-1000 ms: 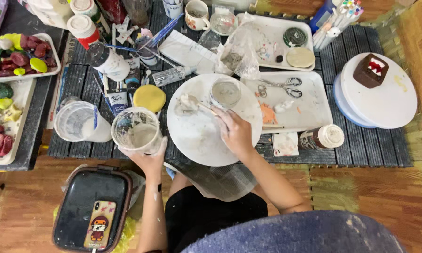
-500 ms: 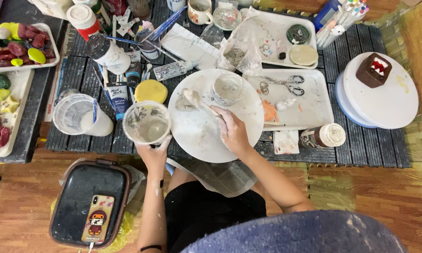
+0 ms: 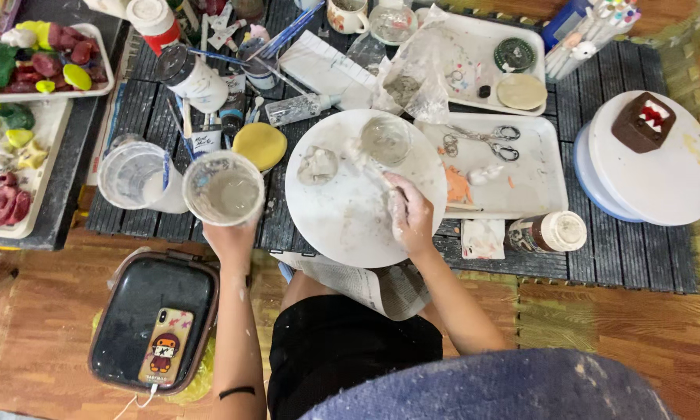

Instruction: The person mixes a gray clay-like substance in a plastic cup using a wooden stick, then kneads and shapes the material by hand on a white rotating board. The person repeatedly rolls, presses, and folds the clay into a small lump.

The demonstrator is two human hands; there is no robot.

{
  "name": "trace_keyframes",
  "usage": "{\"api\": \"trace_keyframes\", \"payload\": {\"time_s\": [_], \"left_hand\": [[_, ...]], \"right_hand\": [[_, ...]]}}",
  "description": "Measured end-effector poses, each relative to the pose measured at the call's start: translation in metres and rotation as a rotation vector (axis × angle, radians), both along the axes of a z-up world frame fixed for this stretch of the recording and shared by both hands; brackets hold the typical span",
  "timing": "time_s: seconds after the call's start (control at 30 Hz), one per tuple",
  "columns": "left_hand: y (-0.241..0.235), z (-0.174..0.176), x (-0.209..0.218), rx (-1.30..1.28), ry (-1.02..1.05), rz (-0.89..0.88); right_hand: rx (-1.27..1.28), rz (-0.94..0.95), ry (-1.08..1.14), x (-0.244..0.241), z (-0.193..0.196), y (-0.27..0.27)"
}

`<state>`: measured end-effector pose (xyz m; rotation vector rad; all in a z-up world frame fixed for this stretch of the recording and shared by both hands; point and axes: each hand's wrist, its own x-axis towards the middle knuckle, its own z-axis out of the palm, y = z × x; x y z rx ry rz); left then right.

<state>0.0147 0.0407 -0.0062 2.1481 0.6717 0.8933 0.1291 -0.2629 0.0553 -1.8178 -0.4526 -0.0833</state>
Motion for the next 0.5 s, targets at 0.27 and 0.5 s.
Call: {"api": "trace_keyframes", "payload": {"time_s": [0.27,0.5], "left_hand": [[-0.017,-0.02,-0.028,-0.078,-0.116,-0.18],[-0.026,0.015,0.002,-0.207,-0.002,-0.119]], "right_hand": [[0.113,0.024,0.018,-0.003,-0.001,0.002],[0.15,0.0,0.053,0.0,-0.003,0.001]]}}
